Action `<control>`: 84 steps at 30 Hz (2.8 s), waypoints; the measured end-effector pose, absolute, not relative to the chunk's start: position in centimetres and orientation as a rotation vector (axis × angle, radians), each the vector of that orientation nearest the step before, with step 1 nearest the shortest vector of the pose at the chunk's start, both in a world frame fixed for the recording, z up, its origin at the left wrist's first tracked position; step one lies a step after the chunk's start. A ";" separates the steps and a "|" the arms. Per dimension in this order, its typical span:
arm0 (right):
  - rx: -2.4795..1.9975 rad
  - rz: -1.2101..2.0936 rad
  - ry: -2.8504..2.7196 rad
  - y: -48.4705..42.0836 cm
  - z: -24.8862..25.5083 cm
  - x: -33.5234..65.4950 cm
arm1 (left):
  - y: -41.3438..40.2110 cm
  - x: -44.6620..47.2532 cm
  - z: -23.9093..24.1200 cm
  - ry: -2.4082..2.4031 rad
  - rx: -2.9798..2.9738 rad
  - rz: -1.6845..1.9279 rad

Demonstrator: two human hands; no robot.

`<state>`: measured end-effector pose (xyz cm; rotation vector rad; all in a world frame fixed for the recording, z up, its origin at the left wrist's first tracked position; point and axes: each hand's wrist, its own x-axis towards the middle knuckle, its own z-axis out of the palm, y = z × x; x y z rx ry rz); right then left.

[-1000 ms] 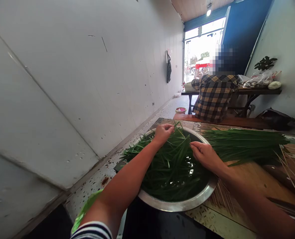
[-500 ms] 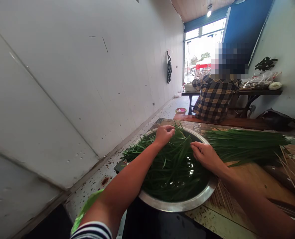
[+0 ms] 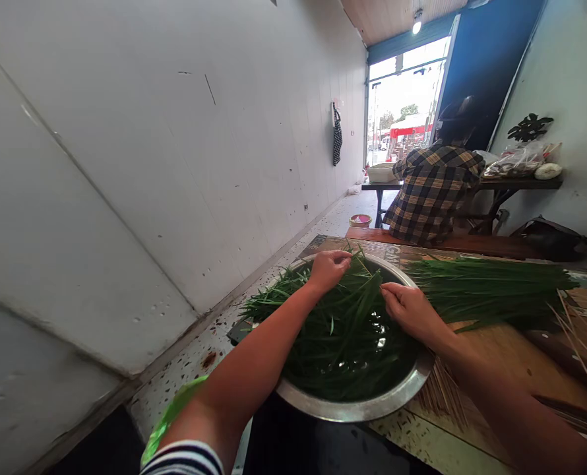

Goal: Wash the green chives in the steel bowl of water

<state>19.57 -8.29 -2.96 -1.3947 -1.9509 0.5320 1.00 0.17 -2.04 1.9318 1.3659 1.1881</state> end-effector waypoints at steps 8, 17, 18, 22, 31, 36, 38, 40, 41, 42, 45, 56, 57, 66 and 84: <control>-1.422 0.564 -1.942 -8.3 -2.9 19.5 | -0.1 1.0 -2.0 1.352 2.007 1.122; -1.414 0.536 -1.939 -8.2 -2.9 19.5 | -1.7 0.3 0.6 1.127 2.224 0.835; -1.417 0.531 -1.941 -8.1 -2.9 19.5 | -1.4 0.1 0.6 1.253 2.199 0.901; -1.437 0.509 -1.945 -8.1 -3.1 19.6 | 0.0 -0.4 -0.7 1.601 2.260 0.900; -1.472 0.493 -1.969 -8.2 -2.8 19.6 | -0.4 1.2 -1.5 1.824 2.389 0.565; -1.468 0.512 -1.955 -8.2 -3.0 19.6 | -0.7 1.5 -0.9 1.744 2.248 0.721; -1.454 0.521 -1.955 -8.2 -3.1 19.6 | -0.5 1.4 -0.8 1.678 2.142 0.815; -1.438 0.528 -1.960 -8.2 -3.1 19.6 | -0.3 1.3 -0.9 1.598 2.063 0.882; -1.433 0.531 -1.959 -8.2 -3.1 19.6 | -0.1 1.2 -1.0 1.563 2.037 0.908; -1.430 0.533 -1.957 -8.2 -3.1 19.6 | 0.0 1.2 -1.1 1.535 2.020 0.926; -1.428 0.537 -1.955 -8.1 -3.1 19.6 | 0.2 1.0 -1.3 1.512 1.990 0.951; -1.442 0.543 -1.960 -8.3 -2.8 19.5 | 1.0 0.9 -2.2 1.431 1.860 1.071; -1.442 0.548 -1.958 -8.3 -2.8 19.5 | 1.1 0.9 -2.3 1.397 1.836 1.078; -1.454 0.538 -1.945 -8.2 -2.9 19.5 | 0.3 0.9 -1.1 1.456 1.826 1.147; -1.459 0.522 -1.950 -8.2 -2.7 19.5 | -0.8 1.4 -1.1 1.380 2.487 0.618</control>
